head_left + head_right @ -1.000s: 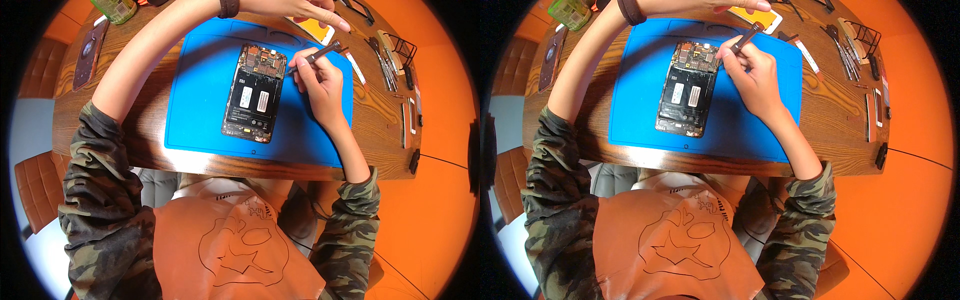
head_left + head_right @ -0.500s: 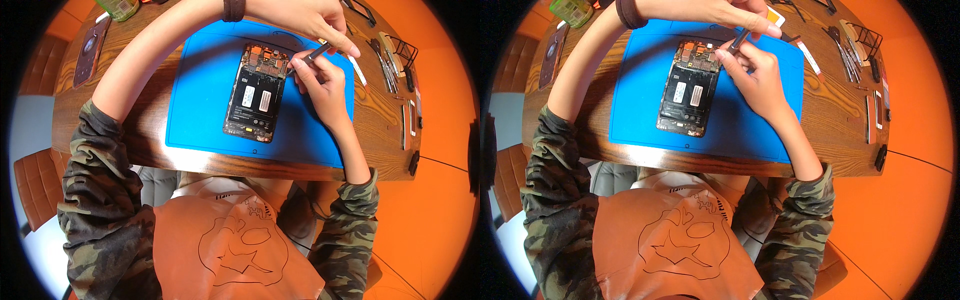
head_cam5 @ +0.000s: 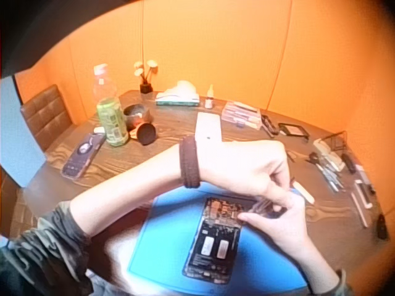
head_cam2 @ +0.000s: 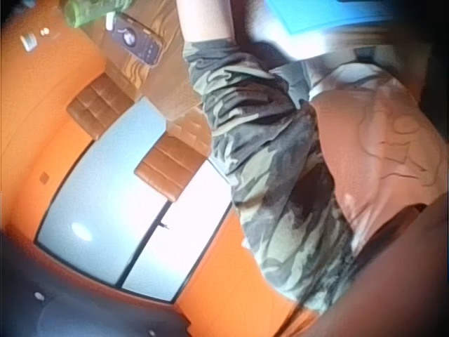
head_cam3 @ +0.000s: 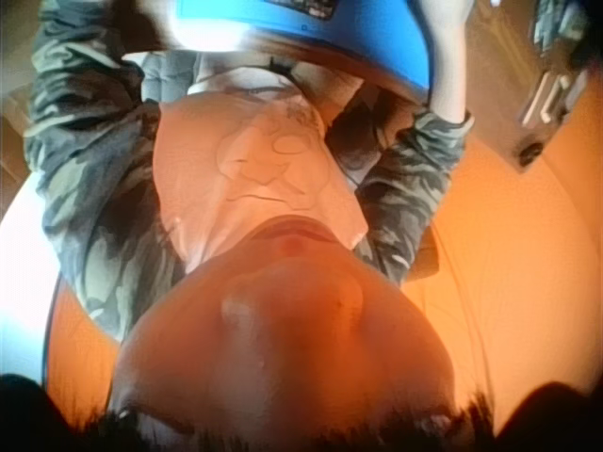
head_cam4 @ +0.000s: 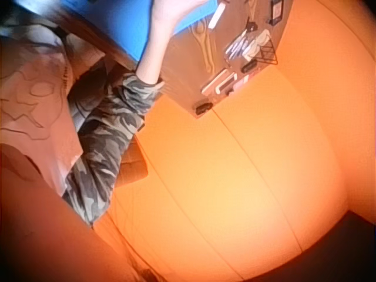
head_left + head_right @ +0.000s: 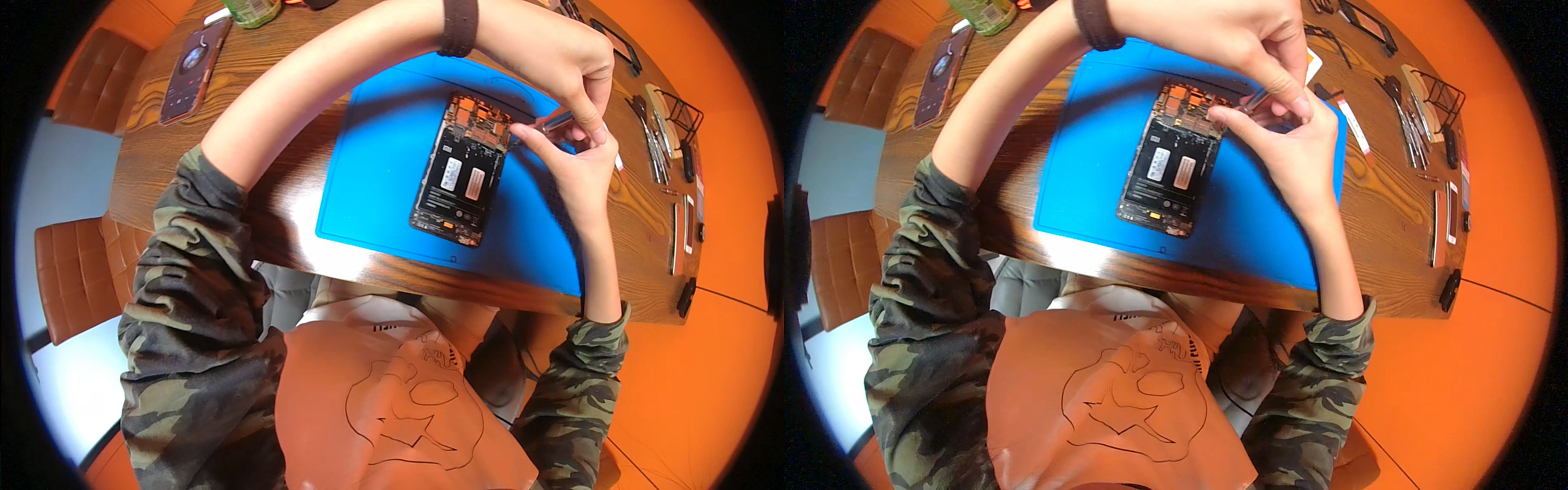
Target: The person uses a screwdriver to remove screws from a disassembled smartphone motherboard placed on a blue mat. They then place a yellow protective sheet over the board, flip the device, and continue unscrewing components from the other side.
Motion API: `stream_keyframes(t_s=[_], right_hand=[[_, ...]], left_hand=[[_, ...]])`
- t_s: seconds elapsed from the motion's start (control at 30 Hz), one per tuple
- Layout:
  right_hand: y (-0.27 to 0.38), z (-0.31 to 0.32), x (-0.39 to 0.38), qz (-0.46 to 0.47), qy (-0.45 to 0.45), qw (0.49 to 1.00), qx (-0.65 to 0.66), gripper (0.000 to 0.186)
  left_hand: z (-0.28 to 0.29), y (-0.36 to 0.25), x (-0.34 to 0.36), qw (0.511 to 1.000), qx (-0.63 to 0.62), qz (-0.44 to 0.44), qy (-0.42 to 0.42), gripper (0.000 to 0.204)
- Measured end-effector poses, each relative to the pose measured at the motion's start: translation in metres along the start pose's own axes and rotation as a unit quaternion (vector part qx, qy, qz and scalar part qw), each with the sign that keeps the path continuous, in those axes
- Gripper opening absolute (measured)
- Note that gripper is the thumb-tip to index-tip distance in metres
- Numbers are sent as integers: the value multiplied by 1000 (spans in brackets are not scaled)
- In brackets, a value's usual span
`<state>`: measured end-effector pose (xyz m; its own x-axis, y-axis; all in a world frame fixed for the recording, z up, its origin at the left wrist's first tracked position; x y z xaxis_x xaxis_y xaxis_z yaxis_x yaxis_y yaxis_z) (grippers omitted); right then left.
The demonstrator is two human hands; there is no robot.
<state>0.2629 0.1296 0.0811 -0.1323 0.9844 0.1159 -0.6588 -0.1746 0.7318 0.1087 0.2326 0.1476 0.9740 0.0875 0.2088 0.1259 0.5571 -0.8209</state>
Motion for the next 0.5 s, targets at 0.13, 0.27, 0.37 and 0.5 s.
stream_keyframes(t_s=[0.13,0.27,0.37,0.5], right_hand=[[7,-10,0,65,41,954,289,21],[6,-8,1,-28,-30,983,177,17],[4,-10,3,-6,-39,997,65,19],[6,-7,5,10,-27,933,359,23]], left_hand=[[7,6,-3,1000,16,27,-3,32],[3,7,1,999,38,-3,-20,30],[1,8,2,998,32,-40,-22,32],[8,11,1,995,45,86,5,34]])
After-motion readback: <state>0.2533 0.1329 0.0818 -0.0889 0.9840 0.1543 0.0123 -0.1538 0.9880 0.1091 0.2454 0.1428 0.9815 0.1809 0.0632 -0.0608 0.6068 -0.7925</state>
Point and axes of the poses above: each hand's wrist, its own x-axis towards the middle knuckle, its own z-axis out of the back of the hand, y = z × x, the point moved 1 cm from there along x, towards the middle knuckle, and after that the axes turned 1 degree about z, right-handed, at the moved point
